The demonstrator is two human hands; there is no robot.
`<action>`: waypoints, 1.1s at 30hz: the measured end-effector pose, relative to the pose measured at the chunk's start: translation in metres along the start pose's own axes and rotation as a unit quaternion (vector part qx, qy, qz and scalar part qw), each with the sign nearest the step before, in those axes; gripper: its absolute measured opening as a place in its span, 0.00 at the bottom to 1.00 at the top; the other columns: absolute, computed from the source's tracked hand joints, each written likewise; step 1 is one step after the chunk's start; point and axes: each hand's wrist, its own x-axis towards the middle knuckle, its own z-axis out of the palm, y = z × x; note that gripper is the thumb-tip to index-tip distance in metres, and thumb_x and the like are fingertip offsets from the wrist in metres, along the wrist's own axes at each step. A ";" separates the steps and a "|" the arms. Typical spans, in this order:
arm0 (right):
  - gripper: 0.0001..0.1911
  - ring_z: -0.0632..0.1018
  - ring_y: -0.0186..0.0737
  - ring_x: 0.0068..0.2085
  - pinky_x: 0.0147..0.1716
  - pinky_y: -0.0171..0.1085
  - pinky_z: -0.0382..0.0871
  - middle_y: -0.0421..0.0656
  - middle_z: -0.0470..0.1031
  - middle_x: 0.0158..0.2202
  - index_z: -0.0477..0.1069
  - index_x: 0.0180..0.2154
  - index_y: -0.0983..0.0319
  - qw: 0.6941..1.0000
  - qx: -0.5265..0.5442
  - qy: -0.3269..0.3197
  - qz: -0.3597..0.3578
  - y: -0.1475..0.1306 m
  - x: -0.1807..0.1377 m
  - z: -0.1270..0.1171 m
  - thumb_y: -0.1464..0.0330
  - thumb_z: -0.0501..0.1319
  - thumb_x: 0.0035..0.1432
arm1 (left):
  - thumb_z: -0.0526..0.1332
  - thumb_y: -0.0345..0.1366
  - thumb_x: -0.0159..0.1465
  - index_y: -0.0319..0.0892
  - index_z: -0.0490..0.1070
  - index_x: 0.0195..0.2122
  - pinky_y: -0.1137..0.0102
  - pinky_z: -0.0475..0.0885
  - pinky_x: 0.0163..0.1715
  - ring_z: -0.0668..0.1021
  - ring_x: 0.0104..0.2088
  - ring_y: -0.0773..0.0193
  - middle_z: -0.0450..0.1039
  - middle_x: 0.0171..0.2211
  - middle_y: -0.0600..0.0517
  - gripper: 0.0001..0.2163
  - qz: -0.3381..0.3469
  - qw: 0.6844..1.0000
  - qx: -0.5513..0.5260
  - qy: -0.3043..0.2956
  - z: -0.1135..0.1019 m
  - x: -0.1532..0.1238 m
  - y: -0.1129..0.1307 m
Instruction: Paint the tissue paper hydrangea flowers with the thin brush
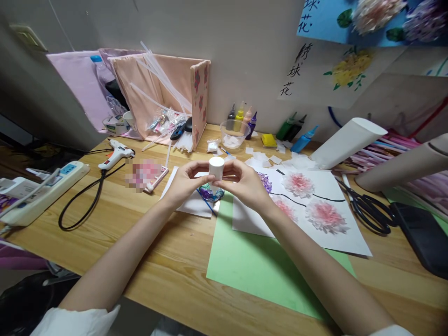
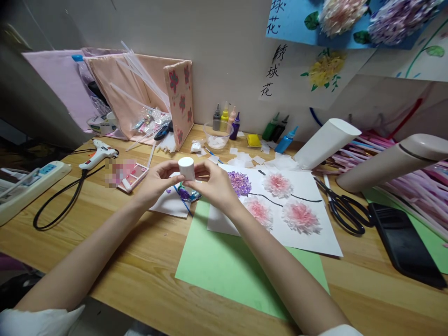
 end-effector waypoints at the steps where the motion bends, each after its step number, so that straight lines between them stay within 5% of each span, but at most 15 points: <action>1: 0.19 0.79 0.41 0.38 0.44 0.46 0.75 0.45 0.78 0.37 0.71 0.36 0.62 1.000 -0.005 -0.002 0.001 0.001 0.000 -0.001 0.63 0.71 0.42 | 0.73 0.39 0.47 0.39 0.75 0.40 0.62 0.70 0.48 0.77 0.47 0.52 0.77 0.42 0.46 0.20 -0.003 1.000 0.000 -0.004 0.001 0.000 0.000; 7: 0.18 0.80 0.42 0.41 0.46 0.46 0.74 0.47 0.79 0.39 0.73 0.38 0.62 0.999 -0.032 -0.031 -0.006 -0.003 -0.001 -0.001 0.63 0.70 0.44 | 0.74 0.36 0.44 0.38 0.76 0.39 0.63 0.71 0.46 0.77 0.45 0.52 0.77 0.41 0.47 0.20 -0.021 0.999 0.011 -0.030 0.004 -0.002 0.003; 16: 0.09 0.79 0.39 0.35 0.38 0.41 0.76 0.43 0.78 0.34 0.70 0.33 0.62 0.992 -0.109 0.012 -0.065 0.005 -0.007 0.006 0.74 0.64 0.47 | 0.75 0.36 0.42 0.37 0.74 0.30 0.68 0.74 0.38 0.79 0.33 0.61 0.77 0.29 0.51 0.16 0.009 0.999 0.016 0.035 0.016 -0.007 0.003; 33: 0.07 0.78 0.36 0.28 0.30 0.35 0.72 0.41 0.78 0.27 0.70 0.27 0.62 0.996 -0.085 0.034 -0.016 0.008 -0.004 0.006 0.78 0.61 0.42 | 0.74 0.39 0.42 0.38 0.73 0.27 0.70 0.75 0.34 0.79 0.30 0.62 0.77 0.25 0.52 0.16 0.018 0.998 0.012 0.054 0.022 -0.007 -0.007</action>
